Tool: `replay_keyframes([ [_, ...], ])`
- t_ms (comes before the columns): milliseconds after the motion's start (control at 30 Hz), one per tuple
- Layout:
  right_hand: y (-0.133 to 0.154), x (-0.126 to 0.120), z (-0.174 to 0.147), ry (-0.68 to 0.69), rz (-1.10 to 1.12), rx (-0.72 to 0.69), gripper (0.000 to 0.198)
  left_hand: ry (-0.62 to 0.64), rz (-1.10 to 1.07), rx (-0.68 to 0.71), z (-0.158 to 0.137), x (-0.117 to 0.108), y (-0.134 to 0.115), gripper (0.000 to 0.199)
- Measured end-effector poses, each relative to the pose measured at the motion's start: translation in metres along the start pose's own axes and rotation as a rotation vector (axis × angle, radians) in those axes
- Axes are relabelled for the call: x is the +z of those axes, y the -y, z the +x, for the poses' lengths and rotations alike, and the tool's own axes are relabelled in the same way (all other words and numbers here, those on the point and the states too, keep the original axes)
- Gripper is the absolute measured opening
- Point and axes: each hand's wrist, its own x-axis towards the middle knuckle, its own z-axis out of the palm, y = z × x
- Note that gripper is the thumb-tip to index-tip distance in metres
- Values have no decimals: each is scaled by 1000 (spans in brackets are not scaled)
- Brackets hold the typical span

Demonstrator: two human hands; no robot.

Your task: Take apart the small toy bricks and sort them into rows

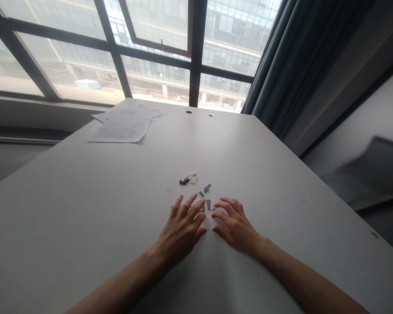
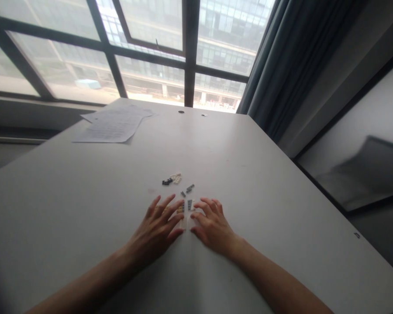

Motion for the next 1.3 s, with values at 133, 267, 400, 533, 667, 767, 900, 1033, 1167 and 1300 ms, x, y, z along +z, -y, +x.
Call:
replay_keyframes([
  [133,-2,1,-1,-54,17,31,30,-33,-29,38,-3,-5,3,26],
  [267,-5,-1,-4,-85,40,-81,20,-51,-73,176,-6,-10,4,11],
  [400,-5,-2,-3,-43,83,-160,10,-21,-72,237,-4,-11,3,11],
  [533,-4,-2,-2,-37,73,-148,10,4,-62,242,-2,-10,1,13],
  [667,-3,-3,-1,-46,67,-131,10,15,-63,232,-2,-9,0,15],
  [767,-2,-4,-1,-43,67,-122,11,17,-63,226,-1,-9,0,17],
  [900,-2,-4,0,-42,63,-109,11,19,-85,207,-1,-9,-1,18],
  [1033,-3,-4,0,-47,69,-104,9,32,-97,211,-1,-8,0,17],
  [1167,-4,-3,-1,-43,63,-95,10,42,-105,207,-1,-8,0,19],
  [1300,-4,-3,-1,-45,57,-87,11,49,-118,195,0,-8,0,20],
])
